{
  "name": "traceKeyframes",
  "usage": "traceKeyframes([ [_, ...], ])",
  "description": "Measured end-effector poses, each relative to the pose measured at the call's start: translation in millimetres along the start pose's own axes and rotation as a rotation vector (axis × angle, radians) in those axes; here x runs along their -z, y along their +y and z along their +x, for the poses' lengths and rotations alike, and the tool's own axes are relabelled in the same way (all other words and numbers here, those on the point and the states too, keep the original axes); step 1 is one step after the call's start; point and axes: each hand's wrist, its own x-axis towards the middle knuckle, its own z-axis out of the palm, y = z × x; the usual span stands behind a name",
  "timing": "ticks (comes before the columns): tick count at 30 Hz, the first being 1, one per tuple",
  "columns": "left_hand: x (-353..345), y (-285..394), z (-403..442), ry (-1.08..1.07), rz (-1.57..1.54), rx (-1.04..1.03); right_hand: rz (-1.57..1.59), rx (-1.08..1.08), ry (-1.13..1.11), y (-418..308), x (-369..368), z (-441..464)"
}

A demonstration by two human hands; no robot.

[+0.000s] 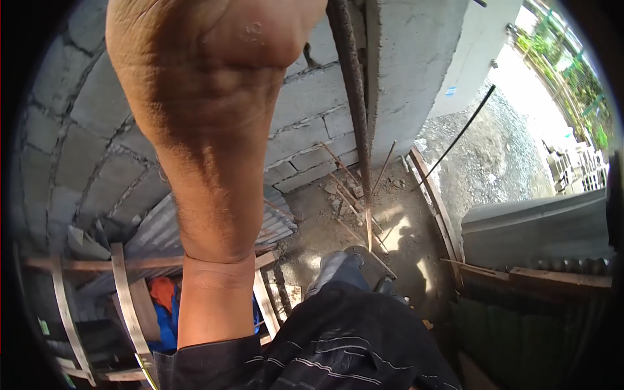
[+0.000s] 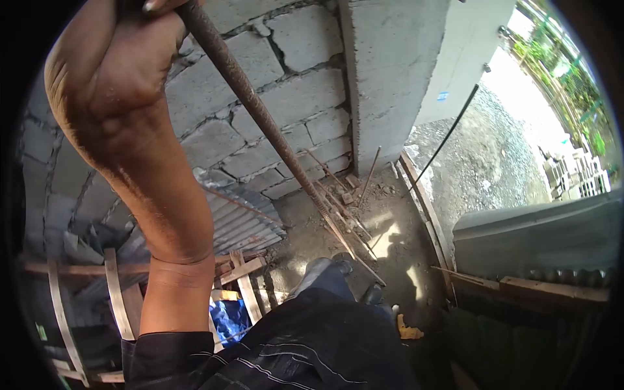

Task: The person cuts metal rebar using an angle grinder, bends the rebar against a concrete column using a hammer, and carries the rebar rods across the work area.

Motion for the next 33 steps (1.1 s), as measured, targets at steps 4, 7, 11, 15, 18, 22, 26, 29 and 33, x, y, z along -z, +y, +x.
traceKeyframes([
  [4,10.6,36.5,-64.8,0.221,0.173,-0.117,-0.15,0.097,-0.023,-60.5,50.0,36.1],
  [7,21.3,51.3,-106.0,0.375,0.276,-0.179,-0.252,0.136,-0.037,-92.7,66.4,43.5],
  [11,47.2,54.3,-142.3,0.545,0.367,-0.229,-0.37,0.145,-0.054,-124.5,69.2,36.3],
  [15,87.1,44.9,-167.9,0.693,0.442,-0.227,-0.516,0.12,-0.07,-146.6,60.2,21.0],
  [18,115.5,32.7,-182.1,0.773,0.494,-0.209,-0.609,0.106,-0.071,-162.4,58.6,11.6],
  [22,147.6,11.0,-211.8,0.851,0.577,-0.148,-0.716,0.102,-0.072,-184.0,64.1,9.2],
  [26,193.0,-20.7,-266.2,0.803,0.813,0.024,-0.81,0.138,-0.089,-211.2,70.9,22.7],
  [29,171.9,-18.4,-284.2,0.949,0.915,0.197,-0.858,0.19,-0.108,-233.4,80.2,41.1],
  [33,135.3,-25.2,-305.2,1.121,1.077,0.019,-0.893,0.274,-0.157,-263.7,86.1,65.3],
])
